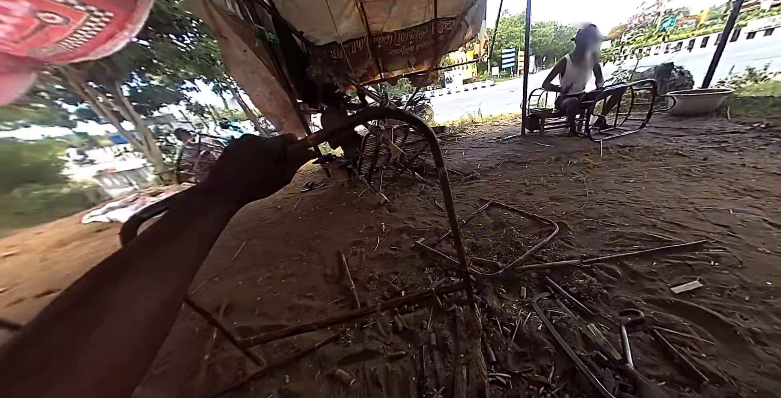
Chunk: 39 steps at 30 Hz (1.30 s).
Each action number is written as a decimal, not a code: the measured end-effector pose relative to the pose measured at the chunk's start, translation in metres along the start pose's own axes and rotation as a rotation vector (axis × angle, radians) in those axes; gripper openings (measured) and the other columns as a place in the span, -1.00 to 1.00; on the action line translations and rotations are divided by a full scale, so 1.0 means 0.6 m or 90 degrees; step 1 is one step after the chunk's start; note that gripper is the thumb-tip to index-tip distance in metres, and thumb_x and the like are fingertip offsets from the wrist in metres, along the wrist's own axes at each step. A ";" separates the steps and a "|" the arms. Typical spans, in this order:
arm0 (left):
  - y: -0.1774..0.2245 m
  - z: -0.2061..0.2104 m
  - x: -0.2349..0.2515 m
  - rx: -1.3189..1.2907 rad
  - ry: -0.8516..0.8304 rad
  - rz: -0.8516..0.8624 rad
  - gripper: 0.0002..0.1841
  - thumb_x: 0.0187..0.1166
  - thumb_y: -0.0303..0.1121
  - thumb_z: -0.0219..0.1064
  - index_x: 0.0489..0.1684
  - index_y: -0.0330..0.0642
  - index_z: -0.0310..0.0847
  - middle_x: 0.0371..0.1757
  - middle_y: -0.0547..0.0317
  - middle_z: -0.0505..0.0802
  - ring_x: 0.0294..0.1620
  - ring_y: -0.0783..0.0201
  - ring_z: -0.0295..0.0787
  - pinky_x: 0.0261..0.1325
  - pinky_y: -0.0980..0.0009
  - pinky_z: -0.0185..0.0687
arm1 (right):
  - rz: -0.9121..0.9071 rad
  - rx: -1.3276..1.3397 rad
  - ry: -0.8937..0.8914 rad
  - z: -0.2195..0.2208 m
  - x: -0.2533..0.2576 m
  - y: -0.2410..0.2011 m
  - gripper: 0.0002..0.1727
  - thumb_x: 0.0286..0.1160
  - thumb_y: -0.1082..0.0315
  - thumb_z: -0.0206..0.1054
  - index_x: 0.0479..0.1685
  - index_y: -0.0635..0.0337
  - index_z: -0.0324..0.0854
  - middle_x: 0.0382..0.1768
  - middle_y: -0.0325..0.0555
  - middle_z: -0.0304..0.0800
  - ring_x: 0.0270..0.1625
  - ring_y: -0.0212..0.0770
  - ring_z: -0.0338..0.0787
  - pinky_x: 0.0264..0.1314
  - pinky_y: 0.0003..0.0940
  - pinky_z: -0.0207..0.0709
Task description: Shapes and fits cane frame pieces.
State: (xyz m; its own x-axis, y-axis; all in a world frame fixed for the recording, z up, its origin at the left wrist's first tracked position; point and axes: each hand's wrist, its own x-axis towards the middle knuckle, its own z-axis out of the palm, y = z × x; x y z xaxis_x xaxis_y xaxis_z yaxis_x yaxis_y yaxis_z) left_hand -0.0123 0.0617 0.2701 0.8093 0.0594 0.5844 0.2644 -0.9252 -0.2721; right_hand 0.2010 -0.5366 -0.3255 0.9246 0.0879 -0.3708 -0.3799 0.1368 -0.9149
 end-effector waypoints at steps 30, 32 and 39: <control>0.160 0.252 0.043 -0.128 -0.428 0.049 -0.63 0.68 -0.32 0.34 0.43 0.12 0.70 0.22 0.05 0.88 0.26 -0.07 0.80 0.34 -0.30 0.55 | 0.065 -0.816 0.063 0.038 0.055 -0.036 -0.56 0.65 0.11 0.24 0.37 0.14 0.64 0.30 0.28 0.74 0.41 0.28 0.70 0.41 0.35 0.49; 0.164 0.252 0.038 -0.112 -0.420 0.053 -0.63 0.68 -0.33 0.35 0.44 0.13 0.70 0.22 0.07 0.88 0.27 -0.05 0.79 0.36 -0.28 0.56 | 0.046 -0.872 0.067 0.034 0.061 -0.035 -0.56 0.56 0.18 0.30 0.36 0.16 0.64 0.34 0.29 0.70 0.45 0.30 0.66 0.42 0.36 0.49; 0.201 0.233 0.027 -0.074 -0.356 0.073 -0.76 0.69 -0.38 0.31 0.17 0.02 0.84 0.05 -0.08 0.90 0.13 -0.19 0.82 0.23 -0.34 0.58 | -0.046 -0.762 -0.128 0.077 0.052 -0.039 -0.63 0.62 0.12 0.32 0.28 0.05 0.74 0.18 0.12 0.82 0.28 0.14 0.77 0.37 0.26 0.54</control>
State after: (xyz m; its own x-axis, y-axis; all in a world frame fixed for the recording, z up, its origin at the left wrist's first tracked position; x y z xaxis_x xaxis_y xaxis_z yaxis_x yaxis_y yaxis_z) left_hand 0.1058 0.0032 0.1399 0.9918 0.1155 0.0551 0.1245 -0.9706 -0.2061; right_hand 0.2375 -0.4914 -0.3081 0.8810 0.2836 -0.3787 0.0377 -0.8400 -0.5413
